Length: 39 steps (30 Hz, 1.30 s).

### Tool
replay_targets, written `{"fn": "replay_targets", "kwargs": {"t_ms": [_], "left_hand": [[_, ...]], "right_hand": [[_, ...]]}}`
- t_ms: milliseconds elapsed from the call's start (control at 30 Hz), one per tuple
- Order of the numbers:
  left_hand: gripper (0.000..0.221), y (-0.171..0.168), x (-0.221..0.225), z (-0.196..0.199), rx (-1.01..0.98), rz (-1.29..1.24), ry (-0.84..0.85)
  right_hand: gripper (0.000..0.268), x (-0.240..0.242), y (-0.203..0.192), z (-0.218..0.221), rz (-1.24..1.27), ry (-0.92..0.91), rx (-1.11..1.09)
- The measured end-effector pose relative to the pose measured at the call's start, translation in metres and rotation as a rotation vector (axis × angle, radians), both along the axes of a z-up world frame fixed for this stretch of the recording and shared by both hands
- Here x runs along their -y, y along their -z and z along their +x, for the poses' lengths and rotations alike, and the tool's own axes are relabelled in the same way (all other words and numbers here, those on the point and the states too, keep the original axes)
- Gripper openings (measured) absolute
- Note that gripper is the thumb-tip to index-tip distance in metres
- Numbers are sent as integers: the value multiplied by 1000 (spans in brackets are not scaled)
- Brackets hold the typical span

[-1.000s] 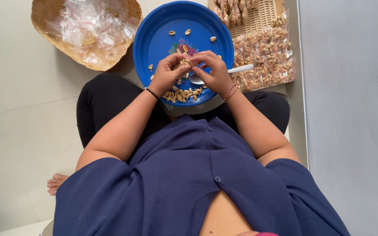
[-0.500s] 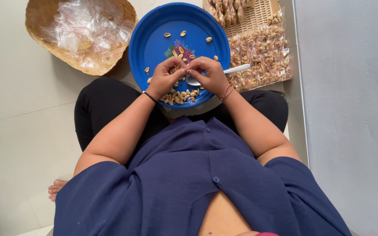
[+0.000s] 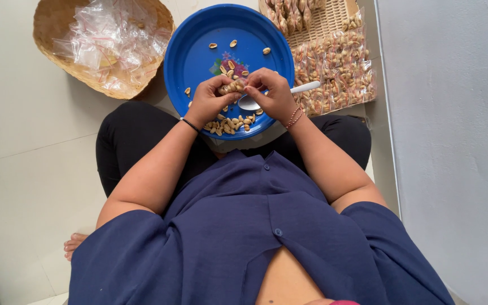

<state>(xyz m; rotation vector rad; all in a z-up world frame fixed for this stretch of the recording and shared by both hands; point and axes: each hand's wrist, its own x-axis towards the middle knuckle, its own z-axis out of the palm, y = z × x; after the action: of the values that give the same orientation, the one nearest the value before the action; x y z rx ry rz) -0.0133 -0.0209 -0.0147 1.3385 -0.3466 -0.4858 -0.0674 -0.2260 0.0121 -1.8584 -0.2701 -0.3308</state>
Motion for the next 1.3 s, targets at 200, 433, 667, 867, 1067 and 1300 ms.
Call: {"fn": "replay_targets", "kwargs": {"t_ms": [200, 433, 667, 867, 1067, 1300], "left_hand": [[29, 22, -1, 4, -38, -89, 11], [31, 20, 2, 2, -60, -140, -11], [28, 28, 1, 6, -155, -211, -11], [26, 7, -9, 8, -330, -164, 200], [36, 37, 1, 7, -152, -147, 137], [17, 8, 1, -1, 70, 33, 14]], "right_hand": [[8, 4, -10, -1, 83, 35, 30], [10, 2, -10, -1, 103, 44, 25], [14, 13, -6, 3, 185, -38, -42], [50, 10, -40, -2, -120, -164, 12], [18, 10, -24, 4, -91, -100, 178], [34, 10, -11, 5, -64, -91, 90]]}}
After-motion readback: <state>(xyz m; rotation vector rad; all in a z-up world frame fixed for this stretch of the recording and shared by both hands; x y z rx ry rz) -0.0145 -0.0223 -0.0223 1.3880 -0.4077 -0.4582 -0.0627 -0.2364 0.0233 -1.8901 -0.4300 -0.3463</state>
